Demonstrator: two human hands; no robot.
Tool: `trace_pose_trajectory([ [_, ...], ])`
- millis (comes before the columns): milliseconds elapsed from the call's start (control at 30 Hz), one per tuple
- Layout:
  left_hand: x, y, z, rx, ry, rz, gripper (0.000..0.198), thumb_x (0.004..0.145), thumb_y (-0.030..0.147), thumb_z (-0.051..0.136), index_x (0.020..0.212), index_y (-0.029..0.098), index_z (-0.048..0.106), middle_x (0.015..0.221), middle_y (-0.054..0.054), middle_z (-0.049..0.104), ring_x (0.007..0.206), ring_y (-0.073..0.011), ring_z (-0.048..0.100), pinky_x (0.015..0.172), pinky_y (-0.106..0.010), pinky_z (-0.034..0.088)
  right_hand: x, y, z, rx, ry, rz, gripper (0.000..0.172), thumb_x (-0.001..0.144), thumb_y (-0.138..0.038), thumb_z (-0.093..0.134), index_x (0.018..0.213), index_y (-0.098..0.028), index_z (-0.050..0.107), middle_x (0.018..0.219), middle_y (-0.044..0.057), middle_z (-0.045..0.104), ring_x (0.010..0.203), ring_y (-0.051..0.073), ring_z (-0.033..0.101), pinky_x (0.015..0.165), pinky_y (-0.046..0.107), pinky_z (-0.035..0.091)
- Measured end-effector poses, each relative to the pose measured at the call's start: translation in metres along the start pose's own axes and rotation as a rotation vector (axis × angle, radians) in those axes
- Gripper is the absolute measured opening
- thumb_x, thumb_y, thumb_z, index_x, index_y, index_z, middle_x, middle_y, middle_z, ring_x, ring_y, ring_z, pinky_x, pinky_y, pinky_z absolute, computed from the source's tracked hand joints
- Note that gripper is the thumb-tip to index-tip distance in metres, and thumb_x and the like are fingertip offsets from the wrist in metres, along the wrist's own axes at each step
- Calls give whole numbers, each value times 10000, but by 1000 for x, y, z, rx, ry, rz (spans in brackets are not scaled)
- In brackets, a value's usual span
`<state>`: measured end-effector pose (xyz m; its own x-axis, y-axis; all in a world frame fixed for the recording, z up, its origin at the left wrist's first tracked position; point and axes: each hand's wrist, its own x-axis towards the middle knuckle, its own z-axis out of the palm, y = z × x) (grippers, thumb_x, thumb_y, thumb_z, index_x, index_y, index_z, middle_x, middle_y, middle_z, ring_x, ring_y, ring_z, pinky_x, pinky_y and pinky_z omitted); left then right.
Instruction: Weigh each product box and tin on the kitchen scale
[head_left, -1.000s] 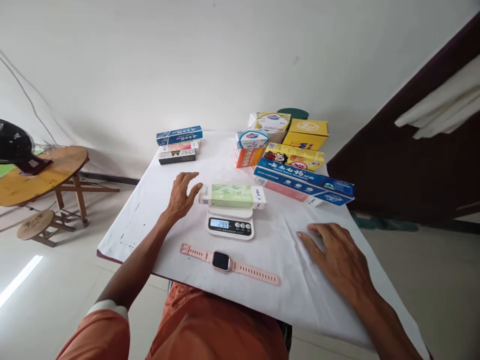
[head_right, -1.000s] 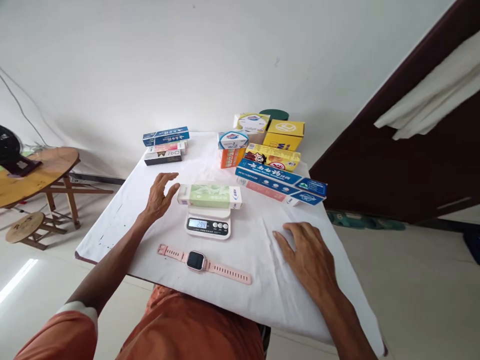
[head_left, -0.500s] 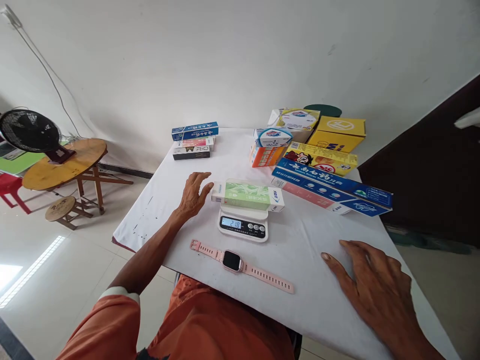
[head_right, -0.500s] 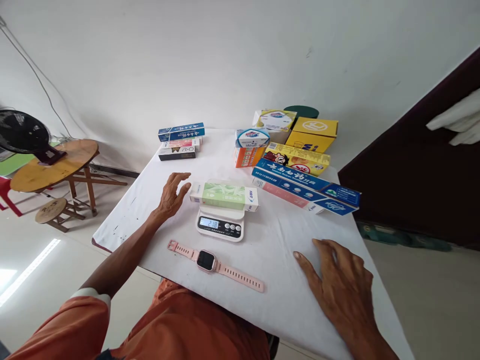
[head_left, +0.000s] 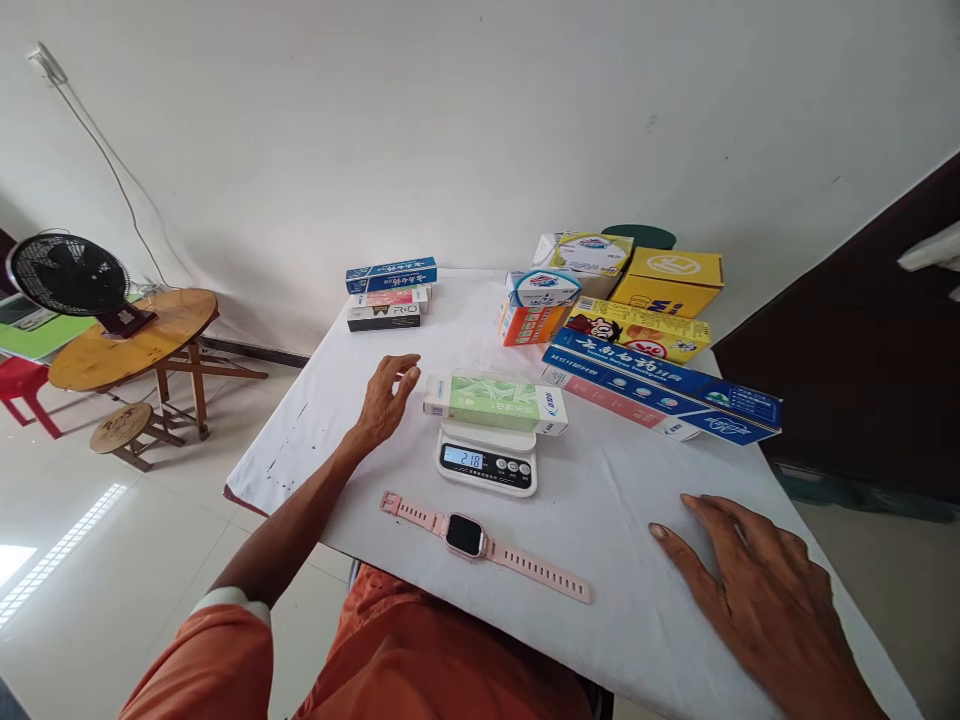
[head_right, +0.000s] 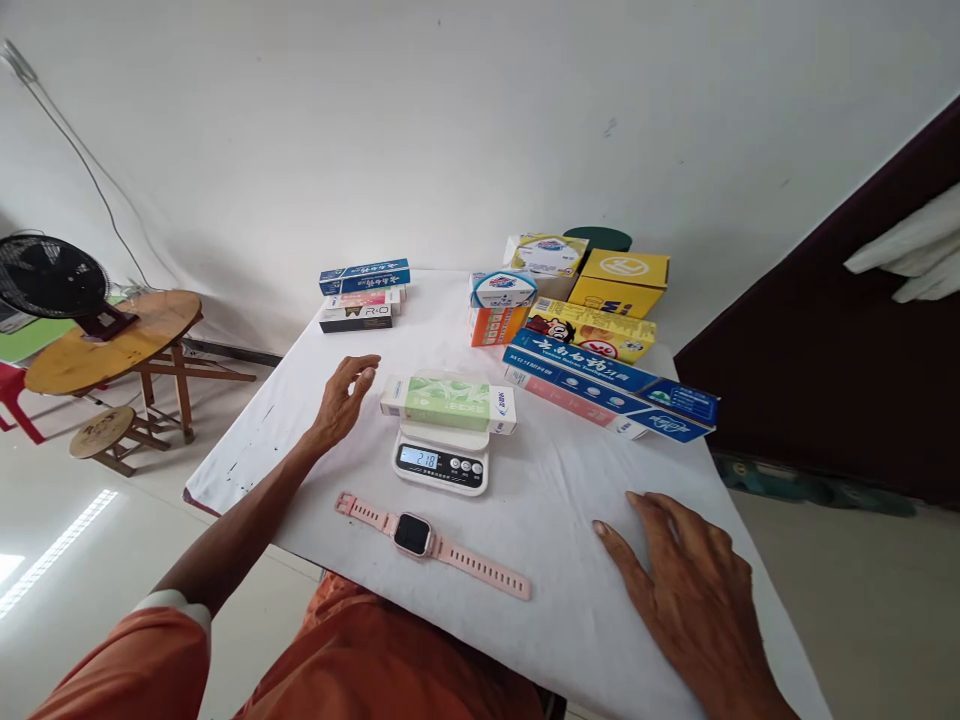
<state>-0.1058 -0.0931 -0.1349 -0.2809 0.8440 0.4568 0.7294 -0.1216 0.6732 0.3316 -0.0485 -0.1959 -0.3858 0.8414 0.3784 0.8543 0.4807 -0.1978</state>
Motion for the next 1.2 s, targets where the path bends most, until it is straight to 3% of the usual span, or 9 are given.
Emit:
trace_pose_trajectory([
  [133,1,15,-16,-43,-64,-46,407,1055,524,461,1285,230,624,1272,-111,659,1127,-225,668,950,-417,566,1,3,-11,84,-13,-29,550,973,-672,348,1208,-254,618,1246,198,670,1144,403,639,882,530,551],
  [233,5,30,-22,-14,-162,25,420,1025,520,539,1337,244,591,1310,-112,626,1147,-229,650,968,-421,556,14,-16,-20,141,-4,-61,462,1002,-602,363,1113,-245,633,1155,170,699,1094,358,657,865,488,552],
  [367,18,50,-14,129,-307,224,526,979,535,619,1406,238,543,1369,-139,577,1271,-292,566,1064,-497,493,47,-58,-23,264,-36,-120,381,1023,-547,390,916,-243,593,965,98,707,925,271,671,727,386,515],
  [500,32,63,4,274,-488,355,637,945,594,639,1460,247,497,1385,-153,574,1278,-334,532,1069,-559,446,78,-82,-12,395,19,-54,415,1028,-540,405,733,-251,458,715,27,612,657,187,574,614,325,432],
  [733,44,63,26,398,-623,380,583,935,521,672,1404,202,535,1274,-154,622,1180,-339,583,1023,-544,446,84,-80,12,572,16,49,438,1005,-560,457,699,-248,478,649,0,576,578,159,513,586,300,418],
  [900,49,69,26,436,-680,314,559,898,422,751,1358,164,563,1260,-157,637,1187,-342,608,1006,-519,465,80,-78,20,555,30,7,407,1003,-533,463,713,-248,482,686,6,588,583,162,528,594,304,426],
  [1200,53,75,25,431,-716,265,572,864,443,793,1310,150,586,1233,-149,654,1127,-321,646,968,-474,505,80,-70,24,555,19,-45,399,992,-568,467,734,-267,509,697,11,625,561,187,583,559,323,476],
])
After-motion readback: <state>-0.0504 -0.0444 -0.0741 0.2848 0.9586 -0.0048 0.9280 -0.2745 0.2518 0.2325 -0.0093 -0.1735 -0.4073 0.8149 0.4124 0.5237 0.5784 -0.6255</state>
